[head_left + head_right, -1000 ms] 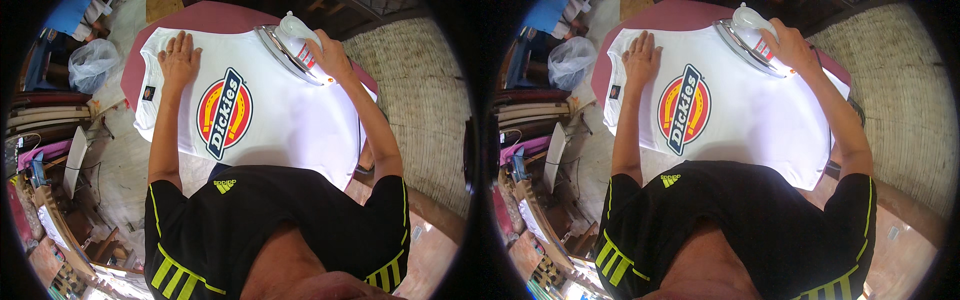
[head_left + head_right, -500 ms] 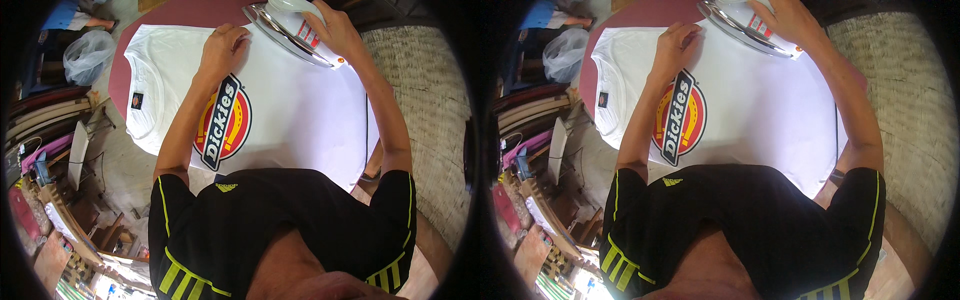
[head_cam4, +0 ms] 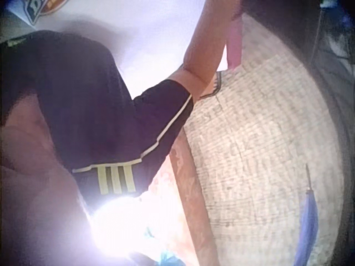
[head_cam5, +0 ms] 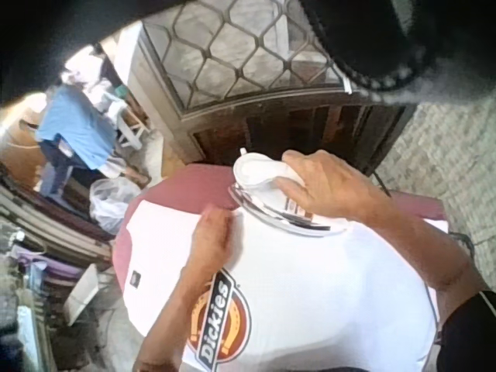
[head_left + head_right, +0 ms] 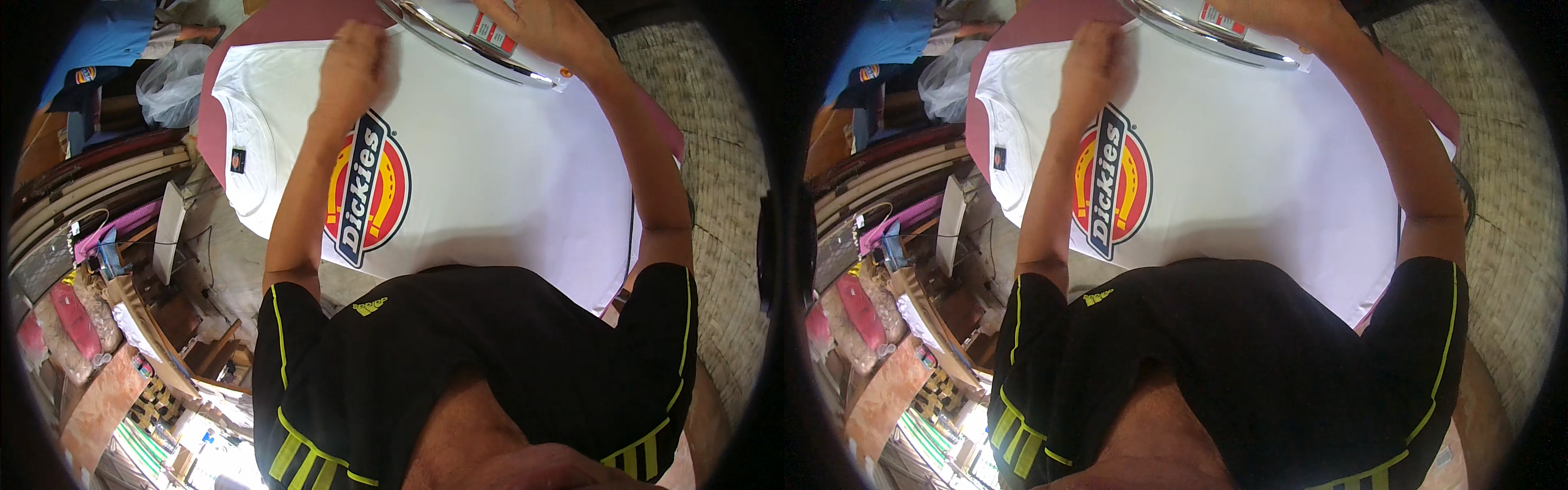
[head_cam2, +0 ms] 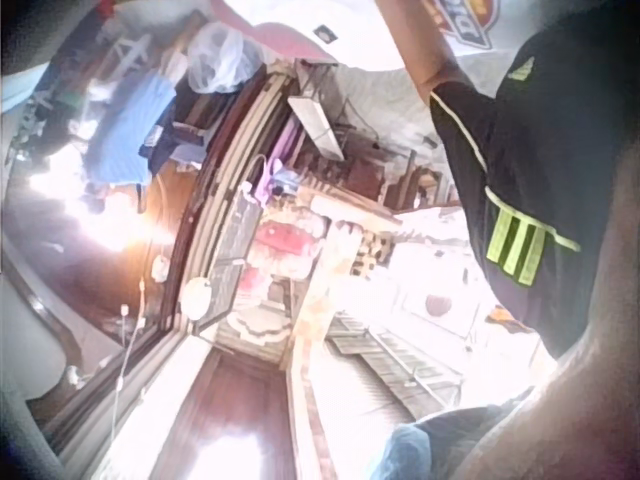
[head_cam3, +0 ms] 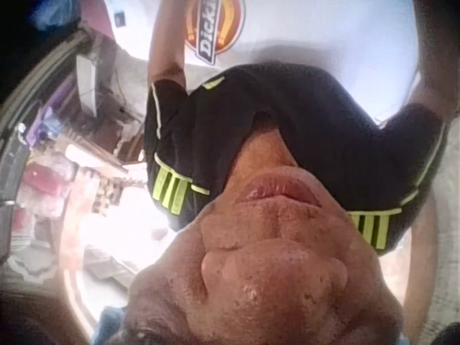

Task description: The person irons a white t-shirt with a Dickies logo on a pink ironing board. They repeatedly smooth the fabric, reposition the shirt, and use a steam iron to press the front, sides, and back of the garment.

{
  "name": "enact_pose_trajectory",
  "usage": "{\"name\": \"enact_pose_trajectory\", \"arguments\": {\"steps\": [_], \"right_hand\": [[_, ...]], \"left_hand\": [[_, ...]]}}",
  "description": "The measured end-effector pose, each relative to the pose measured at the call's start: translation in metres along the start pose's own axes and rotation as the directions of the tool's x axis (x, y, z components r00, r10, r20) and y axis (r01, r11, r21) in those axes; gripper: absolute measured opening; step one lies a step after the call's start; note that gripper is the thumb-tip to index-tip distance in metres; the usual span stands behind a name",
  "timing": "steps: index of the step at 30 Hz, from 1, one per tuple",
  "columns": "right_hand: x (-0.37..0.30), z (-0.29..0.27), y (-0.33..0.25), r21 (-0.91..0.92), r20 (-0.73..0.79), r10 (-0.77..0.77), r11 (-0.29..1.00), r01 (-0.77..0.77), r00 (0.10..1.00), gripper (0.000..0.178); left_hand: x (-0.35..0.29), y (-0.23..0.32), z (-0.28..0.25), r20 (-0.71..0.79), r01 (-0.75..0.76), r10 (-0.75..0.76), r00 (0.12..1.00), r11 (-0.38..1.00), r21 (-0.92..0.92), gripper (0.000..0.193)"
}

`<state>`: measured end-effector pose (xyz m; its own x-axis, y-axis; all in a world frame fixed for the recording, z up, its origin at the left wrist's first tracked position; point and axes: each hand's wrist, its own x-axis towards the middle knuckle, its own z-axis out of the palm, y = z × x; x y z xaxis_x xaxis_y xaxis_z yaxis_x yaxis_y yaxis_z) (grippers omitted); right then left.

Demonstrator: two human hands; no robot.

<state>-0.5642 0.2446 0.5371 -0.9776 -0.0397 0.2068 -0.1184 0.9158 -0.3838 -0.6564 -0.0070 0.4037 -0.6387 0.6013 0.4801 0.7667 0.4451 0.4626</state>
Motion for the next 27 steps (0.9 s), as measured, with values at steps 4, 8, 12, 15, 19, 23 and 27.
{"name": "enact_pose_trajectory", "arguments": {"steps": [4,8,12,15,19,23,27], "right_hand": [[0.002,-0.006,-0.008,0.153,0.124,0.148,0.974,-0.166,0.981,0.033],[-0.001,-0.004,-0.009,0.135,0.104,0.037,0.990,-0.051,0.994,0.031],[0.000,-0.002,-0.003,0.068,0.132,-0.137,0.989,0.129,0.982,0.027],[0.008,0.007,-0.010,0.103,0.161,-0.249,0.967,0.234,0.955,0.026],[0.020,0.022,-0.028,0.033,0.161,-0.248,0.969,0.246,0.955,0.027],[0.034,0.035,-0.046,0.002,0.158,-0.238,0.970,0.241,0.958,0.028],[0.054,0.055,-0.078,0.063,0.163,-0.248,0.969,0.240,0.955,0.030]], "left_hand": [[-0.054,-0.101,-0.103,-0.419,0.321,-0.291,0.860,0.947,0.001,0.023],[-0.203,-0.185,-0.255,-0.589,0.867,-0.720,0.367,0.036,0.497,0.036],[-0.211,-0.159,-0.225,-0.707,0.848,-0.552,0.441,-0.003,0.531,0.035],[-0.148,-0.171,-0.192,-0.453,0.541,-0.336,0.826,0.697,0.470,0.043],[-0.044,-0.140,-0.127,-0.185,0.452,-0.412,0.892,0.807,0.381,0.051],[0.002,-0.132,-0.119,0.027,0.506,-0.528,0.849,0.825,0.250,0.059],[-0.008,-0.208,-0.096,0.001,0.409,-0.421,0.907,0.881,-0.238,0.037]]}}
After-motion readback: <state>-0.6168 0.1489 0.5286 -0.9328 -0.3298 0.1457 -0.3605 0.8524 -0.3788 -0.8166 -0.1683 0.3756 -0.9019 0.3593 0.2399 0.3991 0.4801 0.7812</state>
